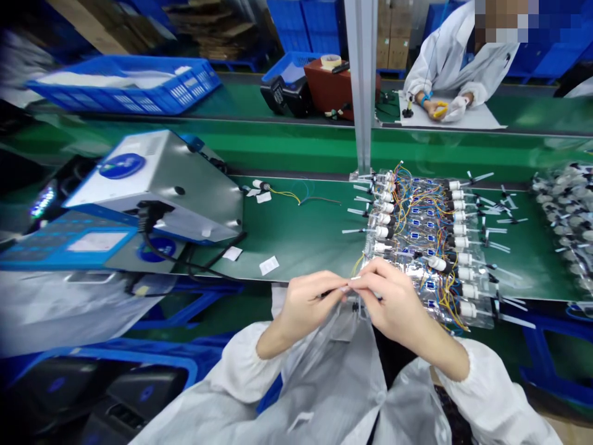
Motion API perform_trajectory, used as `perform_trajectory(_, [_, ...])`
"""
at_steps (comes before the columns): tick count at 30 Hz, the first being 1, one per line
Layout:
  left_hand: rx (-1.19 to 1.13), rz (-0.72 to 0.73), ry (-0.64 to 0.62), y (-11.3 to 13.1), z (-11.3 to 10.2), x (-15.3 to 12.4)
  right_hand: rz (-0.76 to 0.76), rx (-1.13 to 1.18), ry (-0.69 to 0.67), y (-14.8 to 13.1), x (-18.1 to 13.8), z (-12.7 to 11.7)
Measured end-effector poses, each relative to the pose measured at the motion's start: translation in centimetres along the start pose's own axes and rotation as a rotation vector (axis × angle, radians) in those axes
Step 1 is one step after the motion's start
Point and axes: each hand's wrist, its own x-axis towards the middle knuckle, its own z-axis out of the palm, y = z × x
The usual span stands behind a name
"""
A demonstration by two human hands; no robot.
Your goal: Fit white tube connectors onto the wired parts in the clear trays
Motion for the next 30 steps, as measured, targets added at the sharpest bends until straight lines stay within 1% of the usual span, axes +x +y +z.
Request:
perform_trajectory(4, [-0.015,-0.038,-0.028,0.2,0.3,-0.9,0.028,0.023,-0.033,-0.1,-1.0,0.0])
perform_trajectory(12, [-0.093,-0.121,0.083,0.4,1.1,-3.1,0.067,0.042,-0.042,-0.5,-2.2,1.1])
perform_trajectory(15, [-0.128,-0.122,0.084,0.2,1.1,-3.5,0.103,0.114,-0.024,-0.1,-2.2,1.7])
perform_trajectory(18, [-0.193,-0.123,0.078,-0.2,0.8,-3.5,0.173,0.265,0.033,0.3,-2.4,2.2])
perform_trajectory(20, [-0.211,-0.134,0.089,-0.4,0.5,-3.4,0.194,0.322,0.08,0.4,-2.6,2.4])
perform_trajectory(24, [-0.183,-0.131,0.106,-0.2,0.3,-2.9,0.182,0.283,0.121,0.3,-3.1,2.3])
perform_trajectory(27, [-0.163,-0.152,0.093,0.1,0.5,-2.5,0.181,0.262,0.124,0.4,-3.5,2.3])
perform_trajectory(30, [-0.151,-0.131,0.093,0.3,0.8,-2.3,0.182,0.256,0.128,0.6,-3.8,2.3])
